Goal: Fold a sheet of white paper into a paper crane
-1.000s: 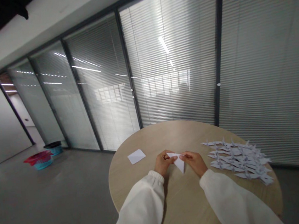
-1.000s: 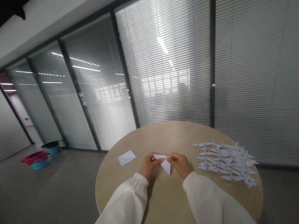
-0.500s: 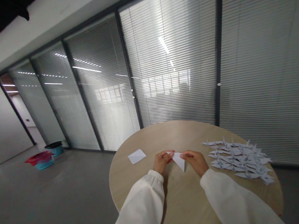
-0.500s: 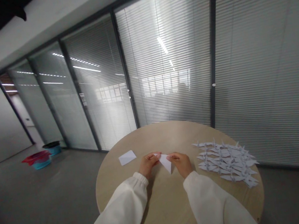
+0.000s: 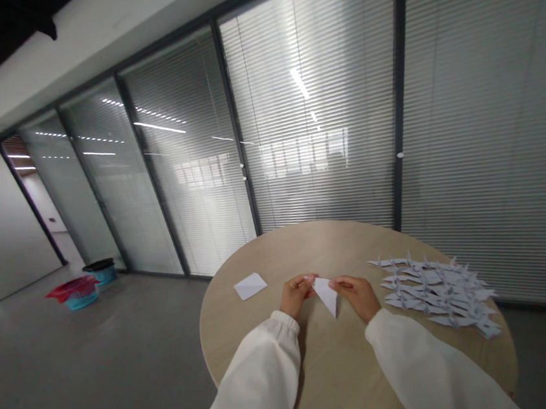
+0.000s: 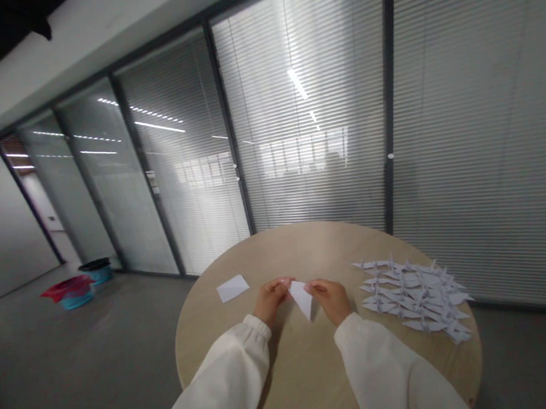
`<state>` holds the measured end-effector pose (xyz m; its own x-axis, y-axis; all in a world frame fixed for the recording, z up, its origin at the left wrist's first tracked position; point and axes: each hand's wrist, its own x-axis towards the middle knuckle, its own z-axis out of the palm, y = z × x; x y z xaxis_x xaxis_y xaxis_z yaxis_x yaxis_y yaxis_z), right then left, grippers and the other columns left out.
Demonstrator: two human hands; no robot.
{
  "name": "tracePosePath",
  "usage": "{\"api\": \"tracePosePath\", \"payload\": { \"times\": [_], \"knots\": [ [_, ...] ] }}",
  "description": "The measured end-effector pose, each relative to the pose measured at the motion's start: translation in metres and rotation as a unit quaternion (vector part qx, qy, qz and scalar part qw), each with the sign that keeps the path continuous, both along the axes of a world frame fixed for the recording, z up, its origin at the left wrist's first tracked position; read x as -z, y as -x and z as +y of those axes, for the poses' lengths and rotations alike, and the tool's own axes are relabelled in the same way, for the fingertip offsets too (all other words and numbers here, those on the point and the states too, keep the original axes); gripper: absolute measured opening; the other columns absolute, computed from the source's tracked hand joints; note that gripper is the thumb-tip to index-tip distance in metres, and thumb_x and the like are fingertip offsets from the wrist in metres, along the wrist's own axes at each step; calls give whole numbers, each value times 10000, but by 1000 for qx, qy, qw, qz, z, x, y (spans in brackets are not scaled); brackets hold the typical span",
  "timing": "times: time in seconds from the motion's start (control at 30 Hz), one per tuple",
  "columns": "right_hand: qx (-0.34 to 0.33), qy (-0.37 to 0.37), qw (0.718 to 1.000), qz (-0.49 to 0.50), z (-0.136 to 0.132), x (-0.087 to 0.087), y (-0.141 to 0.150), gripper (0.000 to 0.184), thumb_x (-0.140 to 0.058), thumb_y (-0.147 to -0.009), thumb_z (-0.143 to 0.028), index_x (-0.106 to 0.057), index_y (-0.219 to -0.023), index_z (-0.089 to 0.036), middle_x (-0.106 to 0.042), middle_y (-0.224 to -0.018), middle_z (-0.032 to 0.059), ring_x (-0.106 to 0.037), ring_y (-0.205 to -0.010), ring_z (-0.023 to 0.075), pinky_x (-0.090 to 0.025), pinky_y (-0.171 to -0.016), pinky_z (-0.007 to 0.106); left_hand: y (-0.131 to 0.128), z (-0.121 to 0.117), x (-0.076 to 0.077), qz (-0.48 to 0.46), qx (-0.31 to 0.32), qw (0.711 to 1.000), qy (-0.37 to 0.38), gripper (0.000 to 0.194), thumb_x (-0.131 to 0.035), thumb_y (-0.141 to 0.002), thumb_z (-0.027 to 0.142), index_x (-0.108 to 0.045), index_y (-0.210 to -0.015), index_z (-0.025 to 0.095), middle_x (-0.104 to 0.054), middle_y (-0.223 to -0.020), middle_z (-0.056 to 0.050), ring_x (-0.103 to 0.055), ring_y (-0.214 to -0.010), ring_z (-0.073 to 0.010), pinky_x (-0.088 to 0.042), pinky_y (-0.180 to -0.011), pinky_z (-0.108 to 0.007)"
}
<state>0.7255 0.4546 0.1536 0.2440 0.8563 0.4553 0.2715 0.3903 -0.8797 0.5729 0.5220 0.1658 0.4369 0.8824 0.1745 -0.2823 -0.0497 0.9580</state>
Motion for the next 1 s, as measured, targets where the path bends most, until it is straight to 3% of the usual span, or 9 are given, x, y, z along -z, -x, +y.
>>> {"api": "tracePosePath", "payload": {
  "times": [0.23, 0.53, 0.63, 0.8, 1.0],
  "knots": [
    [-9, 14, 1000, -20, -1, -3, 2, 413, -554, -699, -521, -693, -825, -152, -701, -770, 70, -638, -721, 229, -486, -661, 299, -2, 1, 2, -5, -19, 1000, 15, 442, -672, -574, 509, -650, -733, 97, -620, -597, -32, -546, -509, -107, -444, -552, -238],
    [-28, 21, 998, -59, 0, -3, 6, 328, -548, -716, -452, -688, -716, -156, -690, -692, 59, -625, -665, 201, -467, -648, 280, -2, -4, -2, 45, -118, 989, -83, 416, -632, -604, 504, -652, -681, 96, -525, -515, 4, -464, -463, -87, -367, -444, -196],
    [-19, 35, 998, -58, 0, -2, 3, 347, -544, -704, -470, -691, -718, -157, -693, -703, 63, -626, -675, 209, -469, -655, 289, -4, -4, -1, 47, -94, 993, -58, 435, -649, -582, 507, -661, -746, 104, -520, -525, 16, -448, -457, -79, -370, -454, -197],
    [-7, 41, 999, -20, 0, -2, 0, 352, -549, -684, -474, -691, -730, -156, -694, -705, 64, -629, -663, 214, -479, -644, 298, -7, -2, 6, 74, -16, 997, -31, 434, -675, -540, 522, -615, -612, 98, -549, -536, -7, -494, -498, -103, -416, -516, -229],
    [-35, 43, 998, -21, 0, -4, 3, 319, -563, -677, -450, -685, -704, -156, -688, -668, 53, -629, -636, 203, -478, -638, 290, -3, -1, 5, 113, -76, 986, -100, 430, -640, -585, 523, -612, -596, 95, -541, -510, -8, -483, -478, -108, -387, -468, -216]
  ]
}}
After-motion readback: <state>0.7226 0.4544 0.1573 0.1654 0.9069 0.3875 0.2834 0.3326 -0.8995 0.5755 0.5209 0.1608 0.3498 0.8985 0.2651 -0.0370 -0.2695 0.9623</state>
